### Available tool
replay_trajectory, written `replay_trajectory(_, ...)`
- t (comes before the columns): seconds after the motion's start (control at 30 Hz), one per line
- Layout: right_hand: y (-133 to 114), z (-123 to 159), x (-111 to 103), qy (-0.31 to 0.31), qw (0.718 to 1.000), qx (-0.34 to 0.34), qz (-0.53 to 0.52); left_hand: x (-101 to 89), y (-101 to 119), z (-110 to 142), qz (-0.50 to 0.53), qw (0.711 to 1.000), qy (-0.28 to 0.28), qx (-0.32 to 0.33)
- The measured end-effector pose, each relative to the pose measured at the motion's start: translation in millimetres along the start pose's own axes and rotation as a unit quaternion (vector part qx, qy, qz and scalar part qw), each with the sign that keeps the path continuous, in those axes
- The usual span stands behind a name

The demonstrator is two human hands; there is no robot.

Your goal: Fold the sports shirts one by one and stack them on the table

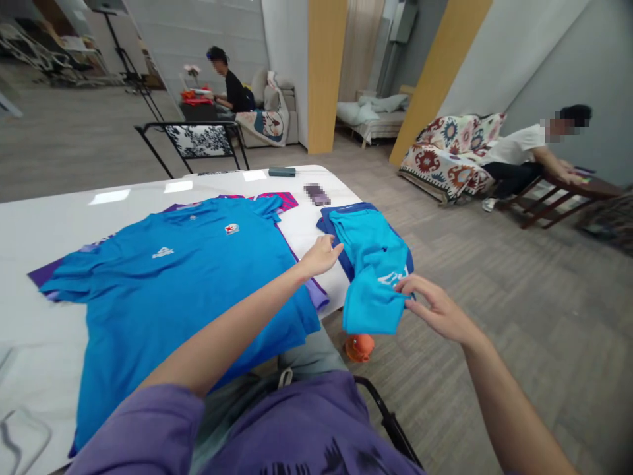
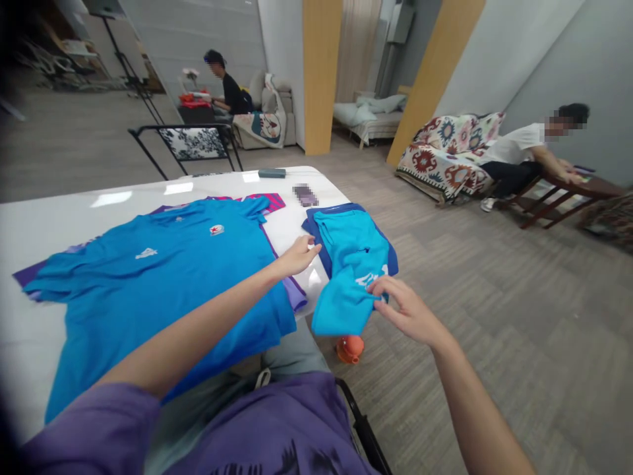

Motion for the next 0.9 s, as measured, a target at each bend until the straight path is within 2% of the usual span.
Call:
replay_trajectory(0.07,-5,21,11,-0.081,0.997,0.018,0.0,0.2,7,-26,-0.025,0.999,0.04,-0.006)
replay_trajectory(0.1,-3,25,12,-0.092,0.995,0.028,0.005,-2.4,11,-40,-0.032,0.998,0.057,-0.011)
replay_trajectory(0.17,7,21,6,-0.067,0.997,0.046,0.012,-10.5,21,-67,-0.038,0.995,0.085,-0.028)
replay_trajectory(0.23,25,5,-6,-0.019,0.998,0.061,0.009,-18.9,31,-94,-0.036,0.993,0.104,-0.054)
replay_trajectory(0.33,69,-34,-23,0.03,0.994,0.104,0.024,-24.9,40,-127,-0.024,0.99,0.105,-0.093)
replay_trajectory(0.5,179,-115,-44,0.063,0.965,0.222,0.127,-17.8,40,-159,0.024,0.989,0.076,-0.125)
replay_trajectory(0.6,240,-166,-52,0.079,0.945,0.269,0.168,-8.9,46,-164,0.089,0.989,0.049,-0.11)
replay_trajectory(0.7,274,-210,-57,0.076,0.943,0.268,0.182,-1.0,63,-156,0.169,0.982,-0.01,-0.08)
replay_trajectory(0.77,282,-230,-52,0.032,0.965,0.233,0.117,-2.5,81,-143,0.217,0.973,-0.052,-0.054)
replay_trajectory(0.83,275,-240,-48,-0.002,0.983,0.185,-0.001,-7.9,108,-120,0.274,0.954,-0.125,-0.004)
replay_trajectory(0.9,258,-238,-60,0.02,0.982,0.157,-0.106,-17.9,142,-85,0.316,0.921,-0.22,0.06)
Point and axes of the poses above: each hand's wrist, its own z-axis away from the middle knuckle, its own x-axis out of the palm, y = z × x, the point moved 8 cm from there along -z, towards the middle knuckle, and after that the axes turned 15 degrees about -x, right-handed, at the moved point
